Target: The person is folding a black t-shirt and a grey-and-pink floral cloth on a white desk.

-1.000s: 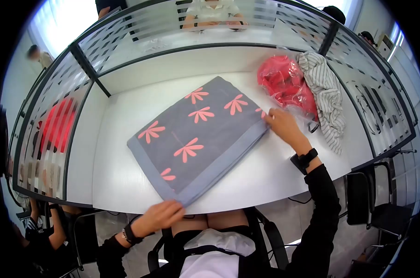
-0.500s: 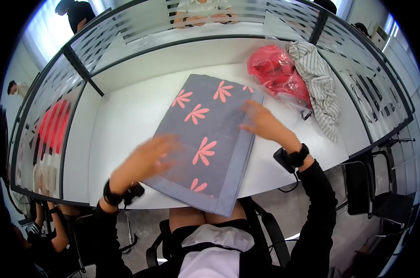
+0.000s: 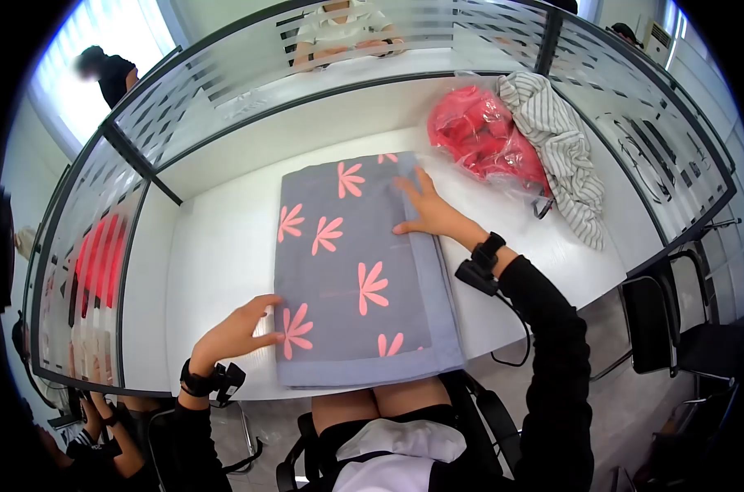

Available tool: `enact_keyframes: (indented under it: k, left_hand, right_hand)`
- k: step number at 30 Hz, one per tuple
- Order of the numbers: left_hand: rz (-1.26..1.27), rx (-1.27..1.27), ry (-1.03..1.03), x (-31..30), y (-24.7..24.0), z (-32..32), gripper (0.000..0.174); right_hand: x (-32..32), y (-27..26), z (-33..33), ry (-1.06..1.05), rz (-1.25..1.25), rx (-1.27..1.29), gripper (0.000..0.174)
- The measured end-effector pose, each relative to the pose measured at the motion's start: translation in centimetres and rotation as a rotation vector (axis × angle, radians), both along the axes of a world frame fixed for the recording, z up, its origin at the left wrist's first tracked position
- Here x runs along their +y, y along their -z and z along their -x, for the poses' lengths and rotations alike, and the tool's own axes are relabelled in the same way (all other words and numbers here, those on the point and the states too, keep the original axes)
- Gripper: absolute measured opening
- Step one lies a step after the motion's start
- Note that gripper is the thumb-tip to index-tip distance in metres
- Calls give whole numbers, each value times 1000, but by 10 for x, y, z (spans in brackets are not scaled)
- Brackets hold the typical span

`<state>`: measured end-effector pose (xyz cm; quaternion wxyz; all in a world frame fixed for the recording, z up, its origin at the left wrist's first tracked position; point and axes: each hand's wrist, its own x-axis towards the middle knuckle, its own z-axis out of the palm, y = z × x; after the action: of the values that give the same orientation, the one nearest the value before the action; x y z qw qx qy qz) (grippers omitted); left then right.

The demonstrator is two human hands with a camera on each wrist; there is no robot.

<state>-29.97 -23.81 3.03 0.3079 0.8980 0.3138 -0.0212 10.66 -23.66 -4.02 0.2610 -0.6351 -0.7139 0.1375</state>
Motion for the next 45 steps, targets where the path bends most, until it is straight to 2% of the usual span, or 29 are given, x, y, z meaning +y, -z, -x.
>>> enact_keyframes:
  k: [1,4,7,9,10,12,13,16,18,19,21,24,26,27,30,31,34,37,40,45]
  left_hand:
    - [141,-53,-116,3,-4,-4,66]
    - [482,-248,-467,30,5,-10,65]
    - [683,-497,-562,66,35,-7,64]
    - [859,-600,-689,78,45,-16,63]
    - [802,-634,-663,81,47,-20,63]
    - [715,-694,-606,77,59,-30,64]
    - [670,-680,-606,71,49,-33,68]
    - [582,-683,-422,57,38,-42,71]
    - [559,-600,-390,62,45,-37,63]
    - [543,-579,-361,63,48,-36,59]
    - [540,-532,-358,61,43,-35,54]
    - [519,-551,-331,58,42,-35,59]
    - [508,-557,-338,58,43,-35,61]
    - [504,-557,-341,57,43,-35,62]
    - [502,-558,-371,55,39,-36,62]
    - [499,-555,-386,54,38,-37,62]
    - [496,-558,-411,52,38,-36,59]
    - [517,-590,-419,53,43,-35,56]
    - [554,-594,-473,52,42,-35,53]
    - [498,-647,-560,51,38,-32,46]
  right_hand:
    - [5,-1,2,55,-23,14,83]
    - [17,-2,-2,84,-63,337,75]
    - [15,6,-14,147,42,1004,69]
    - [4,12,-36,83,210,1252,66]
    - [1,9,-39,54,291,1379,64]
    - [-11,3,-45,19,403,1315,68]
    - [-17,-1,-42,19,430,1246,70]
    - [-33,-21,-31,-36,431,1033,80]
    - [-39,-31,-27,-132,392,814,80]
    - [-40,-38,-21,-118,409,851,83]
    - [-41,-35,-19,-151,423,769,82]
    - [-42,-36,-13,-200,408,742,84]
    - [-48,-36,-2,-286,323,882,87]
    - [-50,-41,0,-298,376,897,90]
    - [-53,-36,6,-347,314,816,85]
    - [-57,-40,14,-263,334,857,77]
    - [-53,-33,13,-105,421,629,63]
    - [-52,-29,12,-116,387,774,52]
    - [-52,-30,13,-106,415,755,57]
    - [-50,-27,13,-99,332,751,54]
